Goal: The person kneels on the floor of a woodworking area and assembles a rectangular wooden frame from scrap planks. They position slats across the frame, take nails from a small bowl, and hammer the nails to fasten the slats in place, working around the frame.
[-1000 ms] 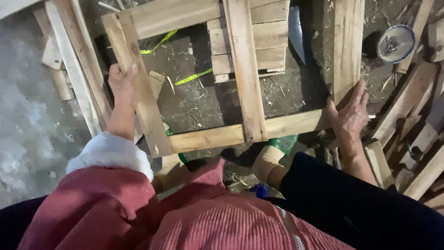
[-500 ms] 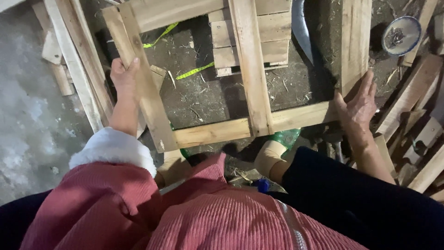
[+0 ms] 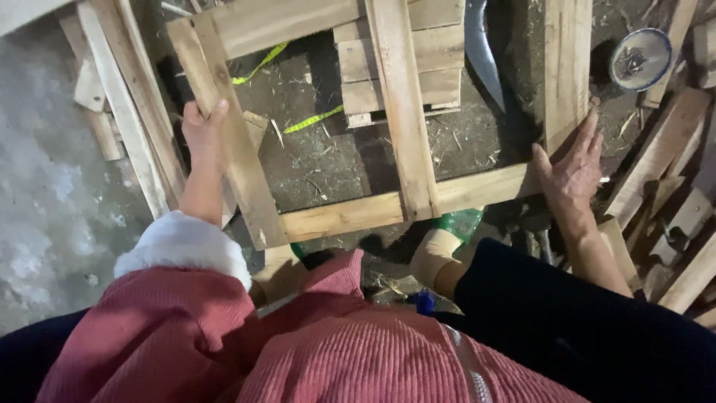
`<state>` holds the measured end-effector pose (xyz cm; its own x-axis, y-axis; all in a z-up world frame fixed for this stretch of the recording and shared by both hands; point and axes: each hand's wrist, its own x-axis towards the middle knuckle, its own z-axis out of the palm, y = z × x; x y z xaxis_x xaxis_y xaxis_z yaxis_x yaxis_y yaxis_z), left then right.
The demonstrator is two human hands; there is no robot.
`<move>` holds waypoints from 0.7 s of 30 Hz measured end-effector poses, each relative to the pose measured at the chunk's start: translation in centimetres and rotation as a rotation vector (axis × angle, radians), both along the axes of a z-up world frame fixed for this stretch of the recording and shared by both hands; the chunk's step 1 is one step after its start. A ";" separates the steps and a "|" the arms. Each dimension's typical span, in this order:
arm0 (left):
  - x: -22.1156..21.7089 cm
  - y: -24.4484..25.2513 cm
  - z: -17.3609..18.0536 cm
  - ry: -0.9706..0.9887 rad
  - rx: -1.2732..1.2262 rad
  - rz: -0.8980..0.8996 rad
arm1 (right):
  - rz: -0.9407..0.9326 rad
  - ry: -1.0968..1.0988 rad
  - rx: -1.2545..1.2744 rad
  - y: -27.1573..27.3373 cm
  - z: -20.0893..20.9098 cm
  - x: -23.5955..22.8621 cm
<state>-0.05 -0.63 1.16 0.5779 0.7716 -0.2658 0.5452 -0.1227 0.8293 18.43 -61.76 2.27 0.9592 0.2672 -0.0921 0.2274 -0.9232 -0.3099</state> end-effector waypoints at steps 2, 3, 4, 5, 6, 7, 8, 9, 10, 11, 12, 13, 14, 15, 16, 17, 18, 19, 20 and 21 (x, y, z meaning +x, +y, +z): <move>-0.4 0.2 -0.5 0.003 -0.003 -0.010 | -0.017 0.002 -0.039 0.0 -0.2 -0.3; -0.8 0.6 -1.3 0.025 0.038 -0.014 | 0.013 -0.086 -0.071 0.0 -0.3 -0.6; -0.9 1.3 -2.0 0.043 0.086 -0.019 | 0.042 -0.178 -0.098 0.3 -0.6 -0.6; -0.6 1.8 -2.4 0.040 0.087 -0.024 | 0.037 -0.181 -0.098 1.6 -0.3 -1.0; -0.8 1.9 -2.9 0.046 0.111 -0.016 | 0.104 -0.211 0.060 2.5 0.2 -2.1; -1.2 2.0 -3.5 0.053 0.136 -0.009 | 0.169 -0.242 0.219 3.5 0.7 -3.1; -1.4 2.1 -3.7 0.054 0.132 -0.013 | 0.165 -0.241 0.214 3.7 -2.1 -4.8; -1.6 2.2 -3.9 0.089 0.118 -0.016 | 0.232 -0.107 0.251 4.0 -4.8 -6.4; -1.5 2.7 -4.0 0.118 0.110 -0.015 | 0.303 0.020 0.291 4.8 -7.6 -7.5; -1.4 2.7 -4.2 0.113 0.111 -0.015 | 0.304 0.015 0.292 6.1 -7.3 -8.1; -1.5 2.8 -4.3 0.133 0.129 -0.003 | 0.279 0.096 0.228 7.7 -7.0 -8.7; -1.7 3.0 -4.4 0.152 0.146 0.010 | 0.254 0.177 0.163 9.2 -6.7 -9.4; -1.9 2.7 -4.1 0.148 0.148 0.012 | 0.256 0.172 0.165 9.7 -7.0 -9.5; -2.0 2.5 -3.9 0.129 0.141 0.038 | 0.231 0.236 0.192 10.1 -7.3 -9.6; -1.9 2.2 -3.8 0.108 0.132 0.061 | 0.204 0.298 0.217 10.5 -7.6 -9.7; -1.6 2.0 -3.5 0.101 0.133 0.062 | 0.205 0.292 0.217 11.1 -6.0 -9.2; -1.5 1.8 -3.2 0.091 0.067 0.124 | 0.161 0.372 0.241 11.7 -4.4 -9.0; -1.4 1.5 -3.0 0.081 0.001 0.185 | 0.116 0.452 0.265 12.3 -2.8 -8.8; -1.6 2.0 -3.8 0.078 0.002 0.186 | 0.118 0.449 0.266 12.4 -2.4 -8.5; -1.8 2.5 -4.7 0.064 -0.052 0.220 | 0.095 0.512 0.251 12.6 -2.0 -8.2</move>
